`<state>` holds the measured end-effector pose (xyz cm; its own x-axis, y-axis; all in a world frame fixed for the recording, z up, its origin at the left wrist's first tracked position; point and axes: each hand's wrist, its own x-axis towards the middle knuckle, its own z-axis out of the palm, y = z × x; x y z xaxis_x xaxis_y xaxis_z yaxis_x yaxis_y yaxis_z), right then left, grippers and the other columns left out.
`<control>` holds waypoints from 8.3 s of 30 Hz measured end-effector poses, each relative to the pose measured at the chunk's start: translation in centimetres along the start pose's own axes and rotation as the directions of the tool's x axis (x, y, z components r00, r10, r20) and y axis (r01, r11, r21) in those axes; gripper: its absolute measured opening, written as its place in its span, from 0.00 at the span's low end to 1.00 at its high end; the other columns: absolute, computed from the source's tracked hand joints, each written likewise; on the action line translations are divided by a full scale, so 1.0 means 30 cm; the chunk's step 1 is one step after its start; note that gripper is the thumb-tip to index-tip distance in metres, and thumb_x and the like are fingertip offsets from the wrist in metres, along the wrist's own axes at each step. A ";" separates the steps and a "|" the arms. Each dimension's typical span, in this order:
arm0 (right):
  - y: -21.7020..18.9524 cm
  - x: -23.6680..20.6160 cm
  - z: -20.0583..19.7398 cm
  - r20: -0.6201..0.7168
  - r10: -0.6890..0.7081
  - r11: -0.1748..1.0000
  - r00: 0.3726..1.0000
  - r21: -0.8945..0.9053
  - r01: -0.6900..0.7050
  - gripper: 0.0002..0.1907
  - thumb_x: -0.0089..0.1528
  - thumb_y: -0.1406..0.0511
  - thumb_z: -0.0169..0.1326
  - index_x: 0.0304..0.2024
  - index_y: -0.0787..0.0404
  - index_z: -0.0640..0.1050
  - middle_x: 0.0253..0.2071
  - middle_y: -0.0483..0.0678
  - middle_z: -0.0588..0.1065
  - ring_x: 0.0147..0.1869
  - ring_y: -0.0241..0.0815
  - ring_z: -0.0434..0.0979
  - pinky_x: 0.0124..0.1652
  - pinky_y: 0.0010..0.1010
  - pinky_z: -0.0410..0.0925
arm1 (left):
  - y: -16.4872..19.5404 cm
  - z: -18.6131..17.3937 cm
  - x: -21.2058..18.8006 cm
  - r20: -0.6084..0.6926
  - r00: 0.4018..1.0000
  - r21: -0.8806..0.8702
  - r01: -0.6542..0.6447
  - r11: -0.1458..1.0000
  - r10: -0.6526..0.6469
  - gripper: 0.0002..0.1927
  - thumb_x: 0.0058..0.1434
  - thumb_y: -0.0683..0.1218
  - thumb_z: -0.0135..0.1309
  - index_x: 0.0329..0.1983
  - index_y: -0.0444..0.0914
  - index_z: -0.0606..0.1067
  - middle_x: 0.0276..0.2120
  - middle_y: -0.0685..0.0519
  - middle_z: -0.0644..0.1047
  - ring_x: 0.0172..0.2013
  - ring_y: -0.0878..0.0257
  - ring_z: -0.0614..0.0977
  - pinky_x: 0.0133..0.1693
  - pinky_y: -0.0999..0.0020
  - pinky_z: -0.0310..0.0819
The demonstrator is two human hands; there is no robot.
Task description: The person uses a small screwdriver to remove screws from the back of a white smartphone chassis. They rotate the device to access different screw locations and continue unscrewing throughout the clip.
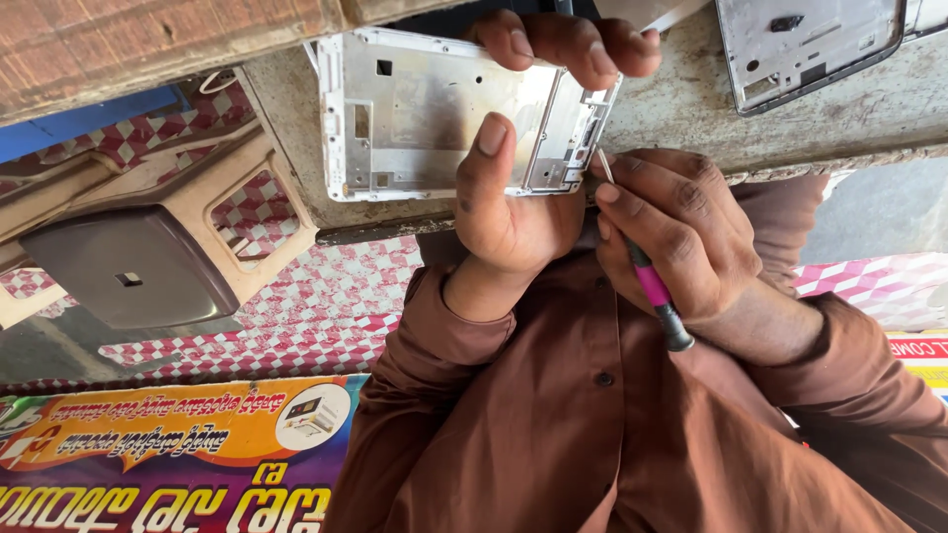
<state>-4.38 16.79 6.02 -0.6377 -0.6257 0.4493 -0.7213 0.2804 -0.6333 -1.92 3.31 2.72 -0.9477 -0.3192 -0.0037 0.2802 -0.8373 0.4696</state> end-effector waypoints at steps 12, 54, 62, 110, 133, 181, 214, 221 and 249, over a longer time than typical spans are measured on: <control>-0.042 0.075 -0.076 0.112 0.214 0.968 0.971 0.111 -0.226 0.16 0.62 0.82 0.56 0.51 0.70 0.75 0.45 0.61 0.77 0.44 0.49 0.80 0.37 0.35 0.75 | -0.015 -0.002 0.012 0.060 0.998 0.015 -0.004 1.000 0.003 0.13 0.71 0.52 0.49 0.52 0.42 0.64 0.43 0.48 0.71 0.46 0.59 0.71 0.62 0.57 0.59; -0.039 -0.023 -0.101 0.140 0.151 0.958 0.979 0.222 -0.180 0.13 0.61 0.77 0.60 0.47 0.70 0.73 0.43 0.61 0.77 0.45 0.56 0.83 0.41 0.40 0.77 | -0.021 -0.030 -0.005 0.089 0.996 -0.082 0.039 0.996 -0.032 0.14 0.77 0.54 0.40 0.57 0.43 0.67 0.44 0.48 0.71 0.47 0.56 0.71 0.61 0.52 0.60; -0.022 -0.037 -0.088 0.128 0.181 0.944 0.975 0.257 -0.209 0.10 0.61 0.75 0.58 0.44 0.70 0.75 0.41 0.61 0.78 0.42 0.53 0.83 0.37 0.37 0.76 | -0.029 -0.007 0.006 0.073 0.997 -0.152 0.051 0.987 -0.040 0.17 0.75 0.56 0.38 0.54 0.38 0.67 0.43 0.47 0.71 0.47 0.56 0.71 0.57 0.56 0.61; 0.043 -0.009 -0.072 0.135 -0.155 0.949 0.979 0.295 0.109 0.15 0.54 0.74 0.69 0.41 0.66 0.78 0.47 0.58 0.79 0.48 0.55 0.82 0.43 0.41 0.76 | -0.002 0.007 0.009 0.070 0.988 -0.248 0.152 0.957 -0.139 0.47 0.71 0.78 0.24 0.46 0.28 0.67 0.43 0.47 0.70 0.45 0.56 0.70 0.51 0.61 0.61; 0.039 0.003 -0.076 0.161 -0.113 0.914 0.980 0.405 0.038 0.13 0.57 0.69 0.65 0.42 0.66 0.77 0.48 0.62 0.78 0.51 0.61 0.82 0.48 0.47 0.77 | 0.016 0.008 0.000 0.077 0.983 -0.212 0.180 0.961 -0.167 0.47 0.73 0.76 0.25 0.47 0.27 0.69 0.43 0.44 0.72 0.44 0.55 0.72 0.50 0.61 0.64; -0.023 -0.074 -0.029 0.099 -0.090 0.996 0.991 0.026 0.088 0.17 0.60 0.79 0.58 0.49 0.72 0.69 0.54 0.71 0.74 0.54 0.67 0.81 0.51 0.53 0.76 | -0.085 -0.019 0.009 0.037 0.955 -0.065 -0.292 0.954 0.295 0.43 0.53 0.80 0.45 0.51 0.41 0.65 0.40 0.45 0.71 0.43 0.55 0.72 0.48 0.56 0.65; 0.068 0.022 -0.138 0.103 -0.012 0.945 0.995 0.327 -0.022 0.06 0.59 0.78 0.59 0.36 0.72 0.75 0.40 0.66 0.79 0.45 0.57 0.84 0.45 0.43 0.79 | 0.016 0.001 0.015 0.115 0.990 -0.080 0.089 0.993 -0.080 0.42 0.62 0.79 0.38 0.53 0.38 0.65 0.41 0.39 0.74 0.43 0.52 0.76 0.49 0.53 0.71; 0.061 0.009 -0.103 0.101 0.099 0.892 0.990 0.432 -0.133 0.04 0.63 0.75 0.57 0.37 0.70 0.74 0.42 0.64 0.78 0.49 0.57 0.83 0.50 0.45 0.78 | 0.024 0.006 0.006 0.080 0.990 -0.167 0.126 0.978 -0.114 0.42 0.67 0.79 0.30 0.49 0.37 0.67 0.39 0.41 0.74 0.42 0.53 0.75 0.47 0.53 0.69; 0.125 -0.159 -0.023 0.101 -0.086 0.991 0.991 0.108 0.075 0.12 0.58 0.77 0.63 0.44 0.69 0.78 0.50 0.62 0.79 0.45 0.52 0.83 0.40 0.37 0.77 | 0.032 -0.002 0.005 0.056 0.981 -0.196 0.192 0.962 -0.185 0.52 0.71 0.79 0.17 0.45 0.28 0.70 0.41 0.43 0.74 0.44 0.52 0.75 0.51 0.55 0.66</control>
<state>-4.24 21.31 1.94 -0.5427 -0.7175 0.4366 -0.7339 0.1523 -0.6620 -1.78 2.44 3.12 -0.9902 -0.1334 -0.0406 0.1170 -0.9534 0.2779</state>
